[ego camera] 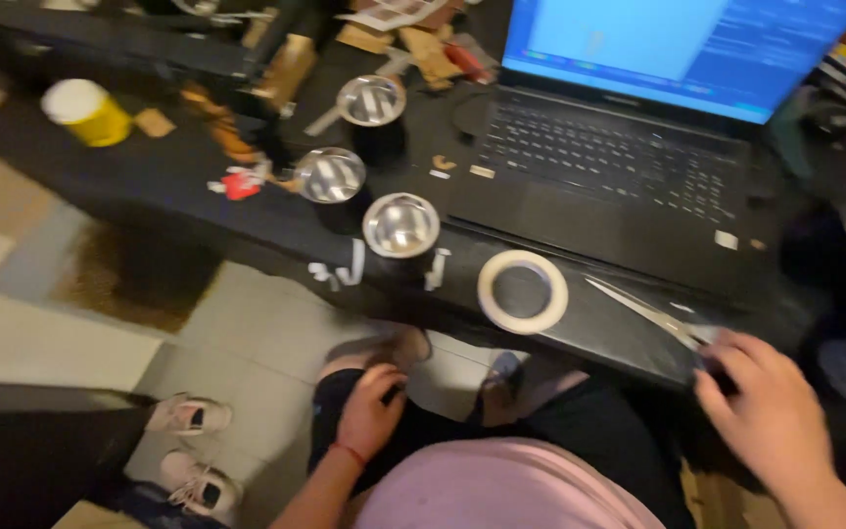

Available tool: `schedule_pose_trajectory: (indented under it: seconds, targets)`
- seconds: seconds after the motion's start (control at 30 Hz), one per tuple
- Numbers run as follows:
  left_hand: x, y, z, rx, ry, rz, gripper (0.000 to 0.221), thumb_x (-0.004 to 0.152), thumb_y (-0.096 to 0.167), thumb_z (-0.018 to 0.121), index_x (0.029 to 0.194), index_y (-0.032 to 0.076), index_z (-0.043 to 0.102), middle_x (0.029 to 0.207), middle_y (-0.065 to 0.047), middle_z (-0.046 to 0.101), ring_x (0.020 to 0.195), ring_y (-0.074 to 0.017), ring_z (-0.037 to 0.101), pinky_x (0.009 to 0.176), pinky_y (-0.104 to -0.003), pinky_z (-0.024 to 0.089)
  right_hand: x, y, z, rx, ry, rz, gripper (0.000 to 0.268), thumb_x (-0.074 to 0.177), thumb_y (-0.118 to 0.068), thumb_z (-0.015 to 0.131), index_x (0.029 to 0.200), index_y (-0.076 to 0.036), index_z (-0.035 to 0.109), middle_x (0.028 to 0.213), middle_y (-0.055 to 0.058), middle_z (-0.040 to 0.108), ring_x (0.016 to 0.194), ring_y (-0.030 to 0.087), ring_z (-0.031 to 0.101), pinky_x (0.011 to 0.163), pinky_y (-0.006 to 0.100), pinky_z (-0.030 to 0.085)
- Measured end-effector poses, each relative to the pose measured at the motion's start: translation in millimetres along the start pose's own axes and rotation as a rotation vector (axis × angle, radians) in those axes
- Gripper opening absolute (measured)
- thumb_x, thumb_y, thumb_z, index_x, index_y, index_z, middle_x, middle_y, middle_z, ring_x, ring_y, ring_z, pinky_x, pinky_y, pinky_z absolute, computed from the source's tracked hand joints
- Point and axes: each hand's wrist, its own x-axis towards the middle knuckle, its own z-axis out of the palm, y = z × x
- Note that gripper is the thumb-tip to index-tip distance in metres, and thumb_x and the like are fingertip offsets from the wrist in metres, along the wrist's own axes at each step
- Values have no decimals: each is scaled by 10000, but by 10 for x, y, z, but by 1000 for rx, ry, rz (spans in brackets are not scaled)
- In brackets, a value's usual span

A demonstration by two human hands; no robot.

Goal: Applying white adhesive tape to the rims of several metal cups at a workspace.

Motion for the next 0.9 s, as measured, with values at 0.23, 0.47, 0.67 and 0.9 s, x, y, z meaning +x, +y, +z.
schedule_pose_trajectory:
  seconds: [0.23,0.47,0.67,0.9]
  targets:
    - [-26,260,-220,-114,-16,-120,222,854,117,665,1062,137,739,1278,-55,619,1203,-232,597,1082,-347,415,-46,41,157,-177,152,21,308,820,-284,719,1115,-198,747,1344,43,698,1178,276,688,1010,423,556]
    - [337,879,-786,-95,196,-35,237,854,163,626,1046,118,757,1222,-57,663,1144,-219,633,1020,-341,467,607,-1162,144,88,90,-437,421,789,-329,718,1172,-161,665,1302,50,651,1215,255,602,1073,578,382]
    - [597,1218,-1073,14,481,271,209,829,120,731,1033,151,757,1072,-30,703,1035,-267,686,913,-369,542,855,-1414,561,38,96,-547,225,883,-291,675,1088,-203,692,986,2,719,1074,193,654,1155,605,177]
    - [1112,1676,-1642,304,531,642,142,815,155,765,956,165,750,933,-10,687,856,-254,687,782,-374,523,644,-977,542,8,130,-532,200,906,-360,638,1074,-264,685,931,-44,707,1033,156,657,1203,567,142]
